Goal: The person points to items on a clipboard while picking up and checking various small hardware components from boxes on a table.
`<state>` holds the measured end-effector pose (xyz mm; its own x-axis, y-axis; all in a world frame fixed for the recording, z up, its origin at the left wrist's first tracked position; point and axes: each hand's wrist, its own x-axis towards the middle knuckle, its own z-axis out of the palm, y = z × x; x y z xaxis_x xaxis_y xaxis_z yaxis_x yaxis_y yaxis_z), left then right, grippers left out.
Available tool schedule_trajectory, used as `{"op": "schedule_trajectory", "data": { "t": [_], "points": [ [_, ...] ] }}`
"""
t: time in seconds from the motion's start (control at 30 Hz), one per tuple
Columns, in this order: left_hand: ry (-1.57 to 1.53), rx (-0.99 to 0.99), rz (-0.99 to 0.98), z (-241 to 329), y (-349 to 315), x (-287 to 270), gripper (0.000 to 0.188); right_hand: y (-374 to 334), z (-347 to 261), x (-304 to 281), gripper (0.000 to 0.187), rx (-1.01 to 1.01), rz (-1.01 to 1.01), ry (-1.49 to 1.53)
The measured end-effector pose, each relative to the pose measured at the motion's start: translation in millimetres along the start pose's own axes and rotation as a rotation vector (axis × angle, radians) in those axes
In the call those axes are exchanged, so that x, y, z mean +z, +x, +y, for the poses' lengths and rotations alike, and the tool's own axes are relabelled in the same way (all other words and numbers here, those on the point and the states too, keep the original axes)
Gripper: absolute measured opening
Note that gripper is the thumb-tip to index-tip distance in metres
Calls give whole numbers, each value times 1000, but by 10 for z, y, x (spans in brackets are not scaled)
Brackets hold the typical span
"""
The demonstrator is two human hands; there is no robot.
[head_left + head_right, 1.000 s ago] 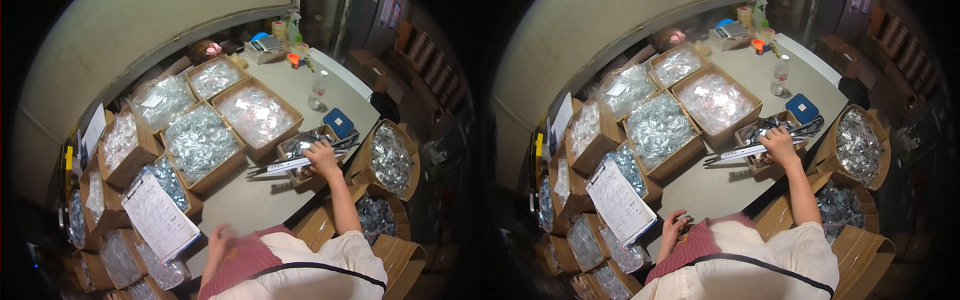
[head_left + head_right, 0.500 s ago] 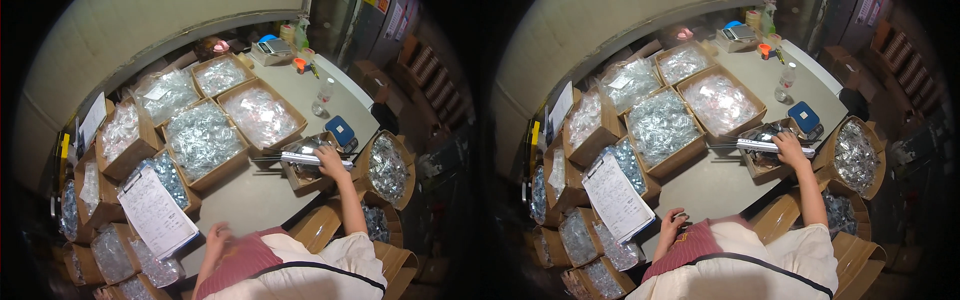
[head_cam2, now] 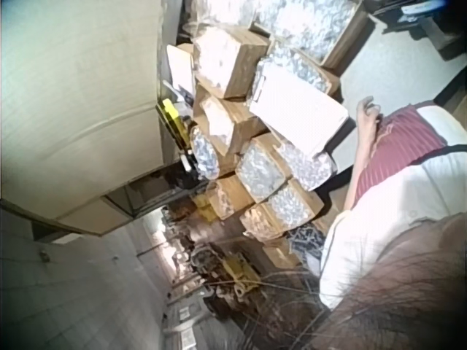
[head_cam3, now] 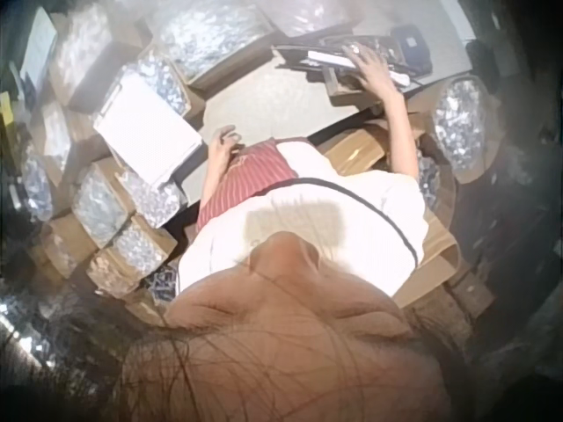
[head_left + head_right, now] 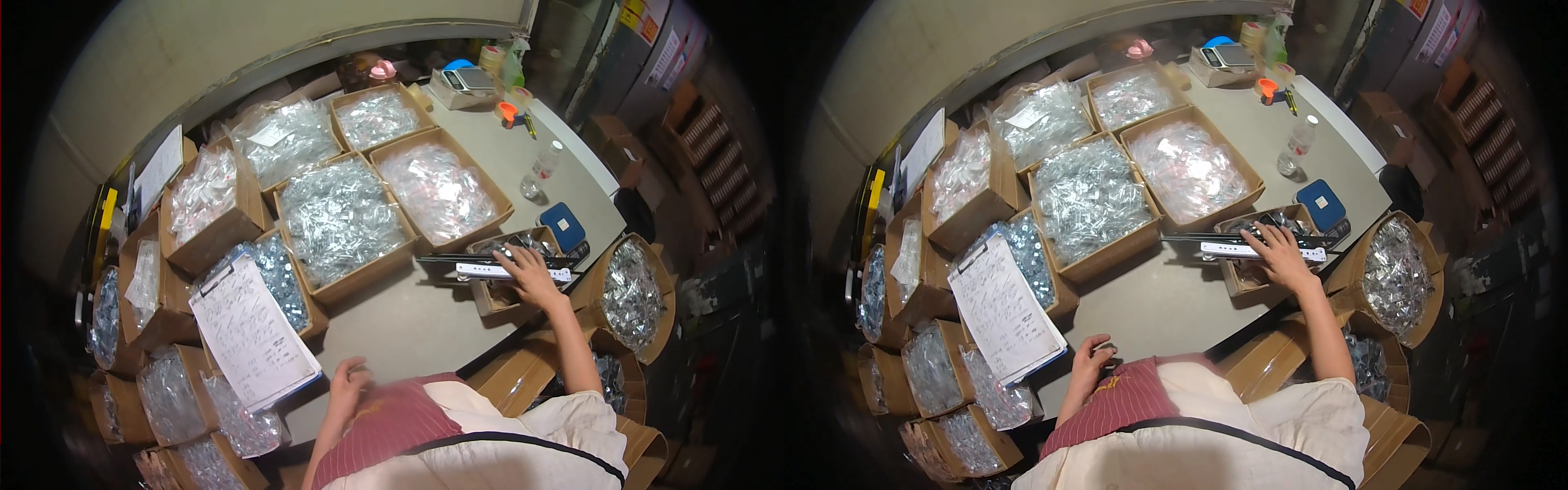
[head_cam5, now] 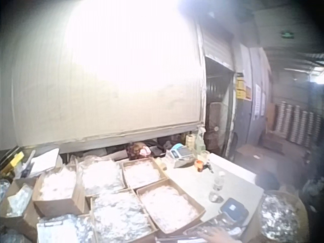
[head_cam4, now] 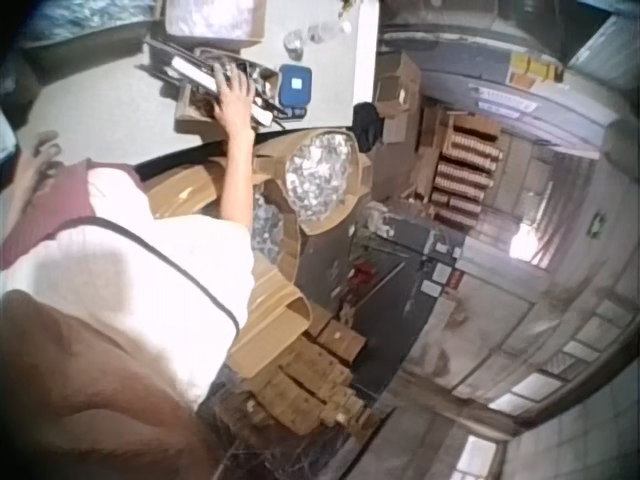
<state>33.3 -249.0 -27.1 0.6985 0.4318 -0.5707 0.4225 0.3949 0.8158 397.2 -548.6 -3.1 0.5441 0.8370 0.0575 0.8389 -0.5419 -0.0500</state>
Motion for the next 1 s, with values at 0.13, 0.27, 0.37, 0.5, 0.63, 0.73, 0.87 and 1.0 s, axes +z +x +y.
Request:
{"op": "schedule_trajectory", "data": {
  "t": [0.13, 0.27, 0.37, 0.5, 0.63, 0.73, 0.87, 1.0],
  "points": [
    [-11, 59, 55, -66, 34, -47, 40, 4, -130, -80, 90, 20, -35, -21],
    [-68, 23, 54, -53, 18, -56, 41, -1, -289, -159, 99, 56, -32, 101],
    [-17, 41, 6, -117, 46, -108, 43, -2, -397, -187, 99, 63, 4, 172],
    [20, 59, 22, -156, 49, -150, 43, 15, -489, -224, 91, 79, 96, 144],
    [-67, 39, 71, -91, 3, -111, 40, -11, -648, -288, 65, 91, 454, 329],
    [-107, 52, 54, -142, 20, -135, 37, -61, -738, -389, 40, 64, 561, 351],
    [-99, 11, 34, -117, 28, -154, 31, -206, -683, -257, 27, 168, 570, 364],
    [-25, 32, -5, -143, 46, -181, 34, -337, -695, -185, 19, 326, 568, 483]
  ]
}}
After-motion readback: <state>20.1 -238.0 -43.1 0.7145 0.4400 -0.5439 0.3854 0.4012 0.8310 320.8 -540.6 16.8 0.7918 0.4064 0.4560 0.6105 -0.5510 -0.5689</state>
